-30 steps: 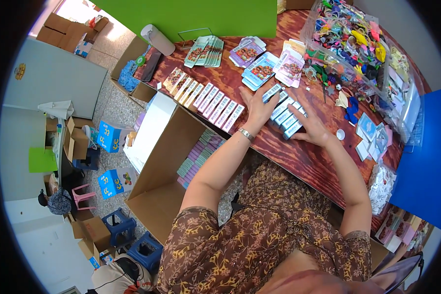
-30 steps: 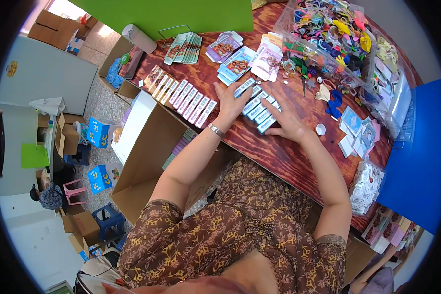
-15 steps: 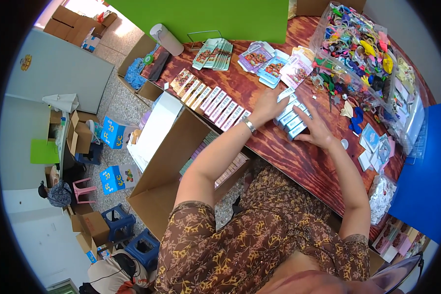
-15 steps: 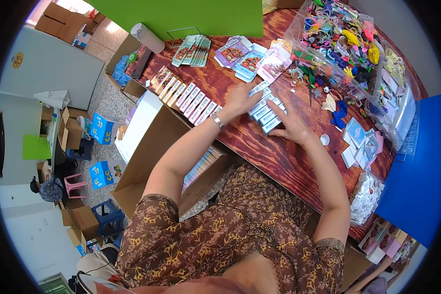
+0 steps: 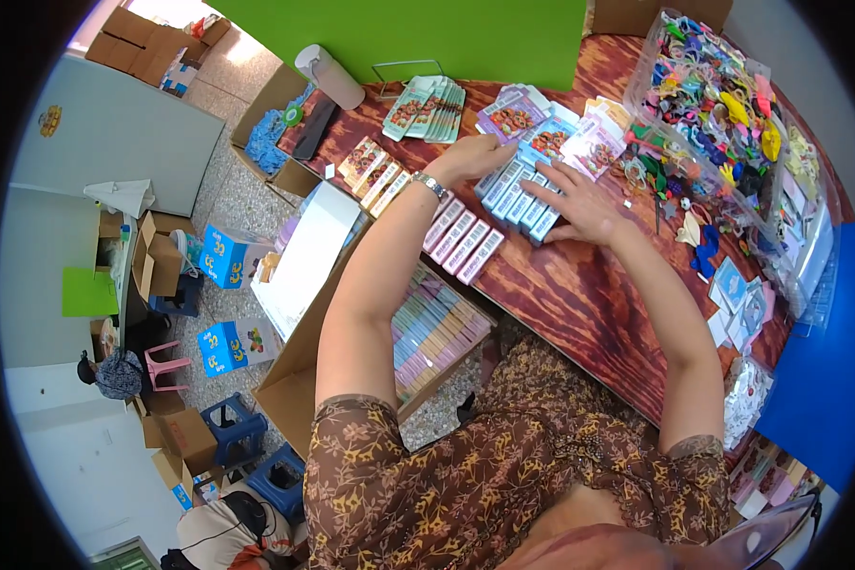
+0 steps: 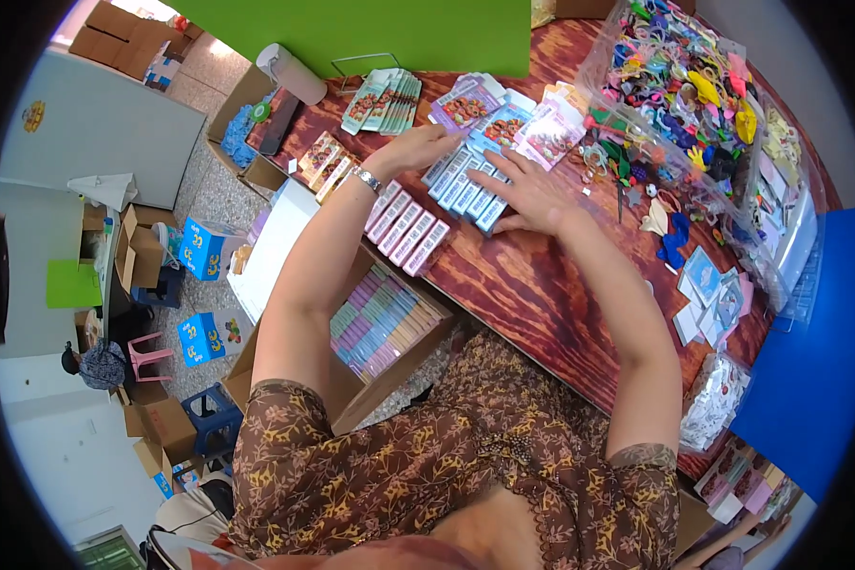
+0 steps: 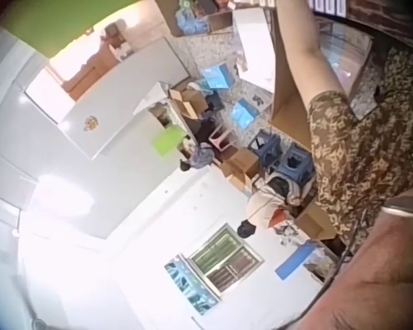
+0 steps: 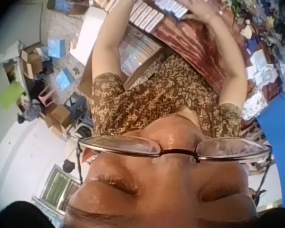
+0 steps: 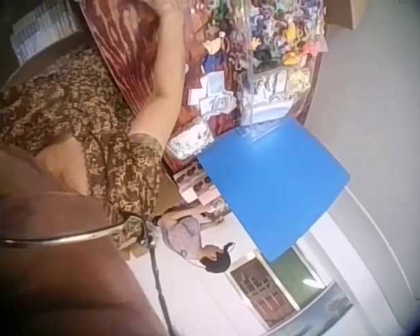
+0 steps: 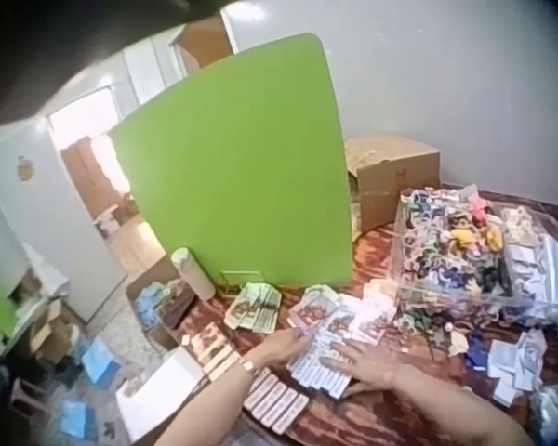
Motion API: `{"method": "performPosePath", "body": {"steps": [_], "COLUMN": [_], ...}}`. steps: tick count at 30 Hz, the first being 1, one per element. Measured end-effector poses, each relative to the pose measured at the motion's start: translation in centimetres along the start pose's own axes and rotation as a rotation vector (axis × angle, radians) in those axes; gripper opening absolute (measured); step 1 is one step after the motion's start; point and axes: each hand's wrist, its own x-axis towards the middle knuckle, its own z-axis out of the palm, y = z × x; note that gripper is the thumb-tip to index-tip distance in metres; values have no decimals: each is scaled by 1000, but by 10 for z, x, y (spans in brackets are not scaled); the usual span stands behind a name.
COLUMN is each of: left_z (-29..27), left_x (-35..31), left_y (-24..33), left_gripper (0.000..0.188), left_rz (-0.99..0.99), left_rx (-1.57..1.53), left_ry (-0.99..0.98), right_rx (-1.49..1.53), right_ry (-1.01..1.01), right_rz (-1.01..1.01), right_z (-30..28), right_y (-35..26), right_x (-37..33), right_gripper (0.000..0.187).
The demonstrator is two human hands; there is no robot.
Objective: Sorting and inspecting small card packets at a factory workstation.
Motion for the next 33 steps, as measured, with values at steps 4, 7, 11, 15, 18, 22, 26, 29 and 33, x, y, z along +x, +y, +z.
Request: {"method": "performPosePath", "body": {"steps": [4, 7, 11, 15, 18, 22, 26, 29, 33], "left_z": [-19, -40, -64, -63, -45, -23, 1, -1, -8], "left_x": [11, 11, 18, 40, 83, 122, 143, 147, 161], "left_y": [-18, -18, -18, -3, -18, -28, -19, -34, -38], "left_gripper": [61, 54, 57, 48, 59, 80, 93, 94, 85], "left_rz": [-12, 16, -135, -100, 72, -34, -171, -350, -306], "left_rx": [24, 120, 371, 487, 342, 304, 453, 243, 139], "left_ry": [-14, 32, -8, 164, 209, 10, 5, -41, -125], "right_rx": [-66, -43, 47, -1, -13, 32, 6, -42, -52], "right_ry": [29, 71, 67, -7, 44, 170, 157, 148, 143], "right_rz": [21, 23, 6, 57, 71, 141, 201, 212, 264], "right_z": [8, 14, 16, -10, -18, -20, -12, 0, 7], "right_y": [1, -3, -10, -17, -18, -22, -29, -38, -37], "right_x": [29, 54, 79, 69, 52, 13, -36, -52, -67], "right_gripper": [102, 102, 106, 109, 105, 85, 77, 79, 84]}}
